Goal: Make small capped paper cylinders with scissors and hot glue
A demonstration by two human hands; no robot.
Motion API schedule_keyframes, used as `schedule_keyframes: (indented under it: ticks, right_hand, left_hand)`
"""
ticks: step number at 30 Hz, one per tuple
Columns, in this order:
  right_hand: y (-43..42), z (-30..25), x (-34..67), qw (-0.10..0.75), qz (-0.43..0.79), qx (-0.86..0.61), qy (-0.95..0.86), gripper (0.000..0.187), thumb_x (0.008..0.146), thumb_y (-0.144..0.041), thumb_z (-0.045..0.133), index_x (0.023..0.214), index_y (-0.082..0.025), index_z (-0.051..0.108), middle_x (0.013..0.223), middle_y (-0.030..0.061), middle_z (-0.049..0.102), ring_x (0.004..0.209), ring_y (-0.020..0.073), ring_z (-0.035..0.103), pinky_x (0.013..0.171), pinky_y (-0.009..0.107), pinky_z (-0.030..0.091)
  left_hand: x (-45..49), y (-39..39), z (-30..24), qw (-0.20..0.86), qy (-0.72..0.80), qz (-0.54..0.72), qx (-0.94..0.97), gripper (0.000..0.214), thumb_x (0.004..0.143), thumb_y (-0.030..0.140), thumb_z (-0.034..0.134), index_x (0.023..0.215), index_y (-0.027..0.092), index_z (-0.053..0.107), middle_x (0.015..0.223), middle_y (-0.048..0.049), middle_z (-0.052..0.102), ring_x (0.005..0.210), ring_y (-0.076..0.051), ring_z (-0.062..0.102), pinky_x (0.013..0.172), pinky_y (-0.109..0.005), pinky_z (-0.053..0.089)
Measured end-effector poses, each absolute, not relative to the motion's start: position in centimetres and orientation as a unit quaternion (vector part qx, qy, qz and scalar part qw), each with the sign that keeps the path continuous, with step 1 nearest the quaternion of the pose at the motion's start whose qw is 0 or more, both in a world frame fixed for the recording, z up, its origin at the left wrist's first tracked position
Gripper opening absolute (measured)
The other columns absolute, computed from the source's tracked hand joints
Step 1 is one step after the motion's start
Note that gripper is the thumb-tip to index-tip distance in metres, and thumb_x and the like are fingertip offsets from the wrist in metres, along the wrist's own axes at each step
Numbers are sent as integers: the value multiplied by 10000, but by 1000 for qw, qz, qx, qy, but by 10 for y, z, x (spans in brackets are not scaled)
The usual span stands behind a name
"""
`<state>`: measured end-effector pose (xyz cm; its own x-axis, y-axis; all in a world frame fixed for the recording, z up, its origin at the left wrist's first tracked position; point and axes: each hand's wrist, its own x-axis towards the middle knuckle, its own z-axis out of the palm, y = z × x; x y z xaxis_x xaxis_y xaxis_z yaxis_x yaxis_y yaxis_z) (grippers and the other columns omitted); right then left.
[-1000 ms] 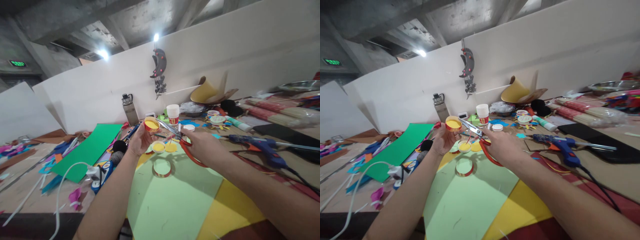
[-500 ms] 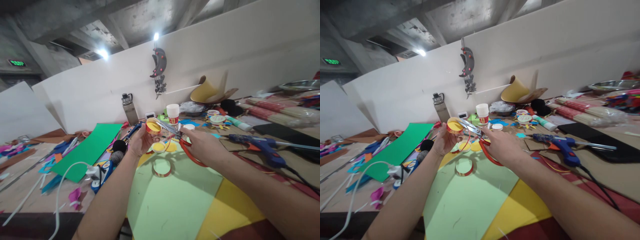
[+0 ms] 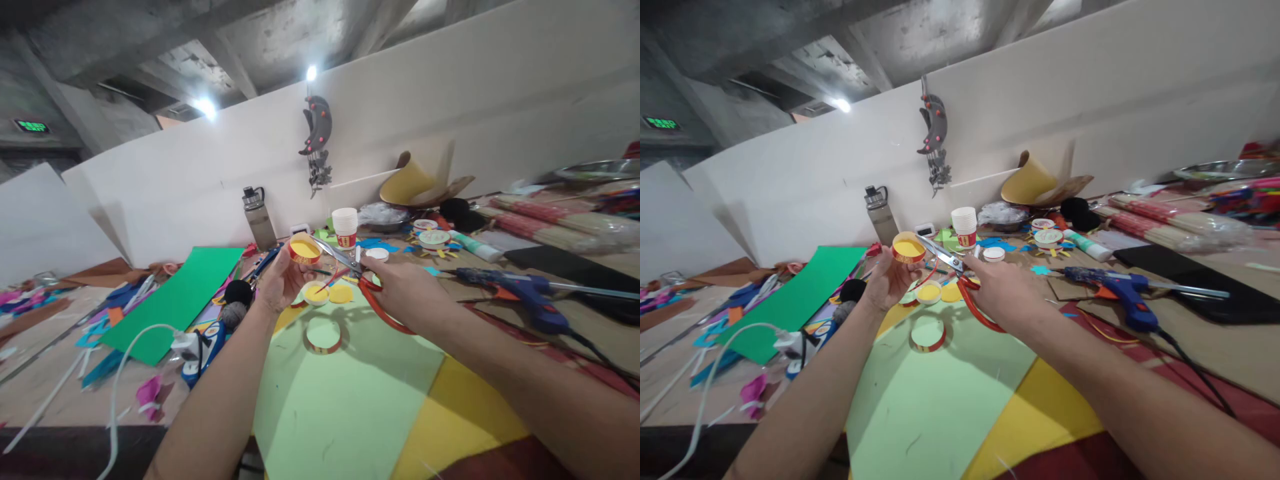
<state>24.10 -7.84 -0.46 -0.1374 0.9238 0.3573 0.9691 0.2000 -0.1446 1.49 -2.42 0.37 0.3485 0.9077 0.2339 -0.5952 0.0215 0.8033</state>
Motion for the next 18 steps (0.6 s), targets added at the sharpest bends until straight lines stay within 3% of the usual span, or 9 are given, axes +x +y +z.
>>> schedule_keyframes:
  ticks: [3,8,13,18]
  right_hand:
    - [-78,-5,242,180,-56,-631,-753,450,878,-307,484,1321,-286,556,944,103,719,837,265,649,623,307,350]
    - [-81,-2,241,186,-38,-618,-762,457,907,-356,450,1348,-252,509,1049,121,711,905,282,654,643,315,367]
    - [-80,-2,240,181,-42,-618,-764,453,913,-366,433,1346,-255,505,1051,118,708,908,282,655,626,311,351]
    - [-81,-1,241,159,-55,-633,-756,501,875,-314,473,1374,-272,495,1033,106,718,871,282,658,578,308,296]
  left_hand:
    - [15,-24,3,679,185,555,444,312,854,396,664,1038,145,641,846,-67,730,676,-165,699,596,-235,527]
    - [13,-23,0,675,189,543,463,364,827,432,687,1001,115,653,767,-68,722,641,-168,695,585,-238,533]
    - [13,-22,-4,679,182,515,490,402,788,445,726,993,106,660,814,-87,739,666,-177,706,574,-231,537]
    - [15,-23,-1,700,198,519,448,411,883,458,607,1074,97,649,900,-130,750,798,-220,731,661,-279,578]
